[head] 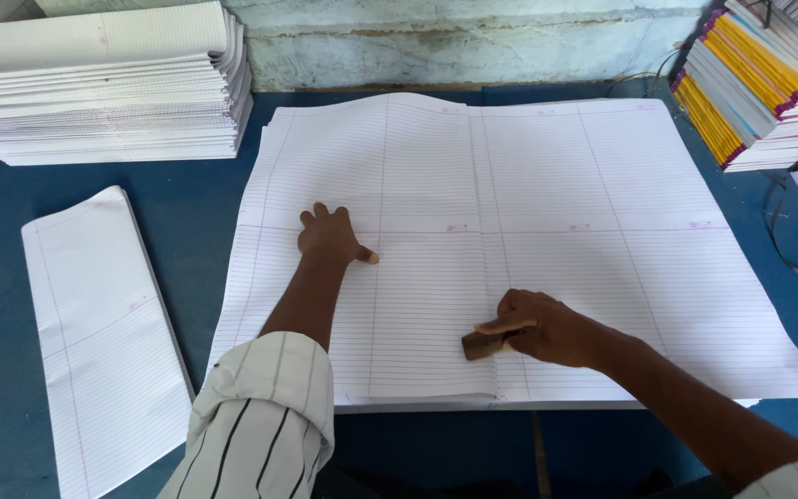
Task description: The person folds large lined sheets in half, presses the crease with a wooden block, and stacks the folded sheets. They repeat this process for multiple sheets, occasionally flipping through the stack to check alignment.
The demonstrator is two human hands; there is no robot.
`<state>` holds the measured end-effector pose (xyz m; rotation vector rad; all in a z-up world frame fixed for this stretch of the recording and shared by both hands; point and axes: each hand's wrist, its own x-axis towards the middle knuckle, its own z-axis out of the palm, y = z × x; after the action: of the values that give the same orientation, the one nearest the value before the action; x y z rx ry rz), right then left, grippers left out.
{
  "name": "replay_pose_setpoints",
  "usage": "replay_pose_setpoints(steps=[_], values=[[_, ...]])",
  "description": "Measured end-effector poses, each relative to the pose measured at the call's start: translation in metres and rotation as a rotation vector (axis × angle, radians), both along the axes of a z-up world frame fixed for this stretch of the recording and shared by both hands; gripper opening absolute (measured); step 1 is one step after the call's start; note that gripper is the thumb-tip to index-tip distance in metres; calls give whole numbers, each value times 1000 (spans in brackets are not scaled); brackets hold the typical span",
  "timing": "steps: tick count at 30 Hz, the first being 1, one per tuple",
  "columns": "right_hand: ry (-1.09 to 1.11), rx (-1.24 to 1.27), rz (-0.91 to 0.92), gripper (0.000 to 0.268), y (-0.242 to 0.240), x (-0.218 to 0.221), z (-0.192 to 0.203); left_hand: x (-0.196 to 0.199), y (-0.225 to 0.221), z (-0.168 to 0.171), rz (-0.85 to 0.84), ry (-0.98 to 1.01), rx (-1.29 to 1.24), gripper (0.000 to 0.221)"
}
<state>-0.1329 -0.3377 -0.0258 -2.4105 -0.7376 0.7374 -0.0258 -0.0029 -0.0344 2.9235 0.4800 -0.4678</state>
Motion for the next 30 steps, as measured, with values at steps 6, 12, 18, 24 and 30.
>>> replay_pose_setpoints(steps=[6, 12, 18, 24, 30], values=[[17, -39, 49, 50, -5, -14, 10, -1, 1, 0, -3, -4, -7, 107], [135, -69, 12, 48, -5, -19, 19, -1, 2, -1, -13, -4, 1, 110], [220, -75, 24, 40, -5, -19, 27, -1, 4, -4, -12, -16, -2, 109], [301, 5, -33, 29, -16, -10, 19, -2, 3, -4, 1, -12, -9, 110], [-5, -2, -425, 43, -66, 35, 16, -5, 1, 0, 16, -7, -15, 109]])
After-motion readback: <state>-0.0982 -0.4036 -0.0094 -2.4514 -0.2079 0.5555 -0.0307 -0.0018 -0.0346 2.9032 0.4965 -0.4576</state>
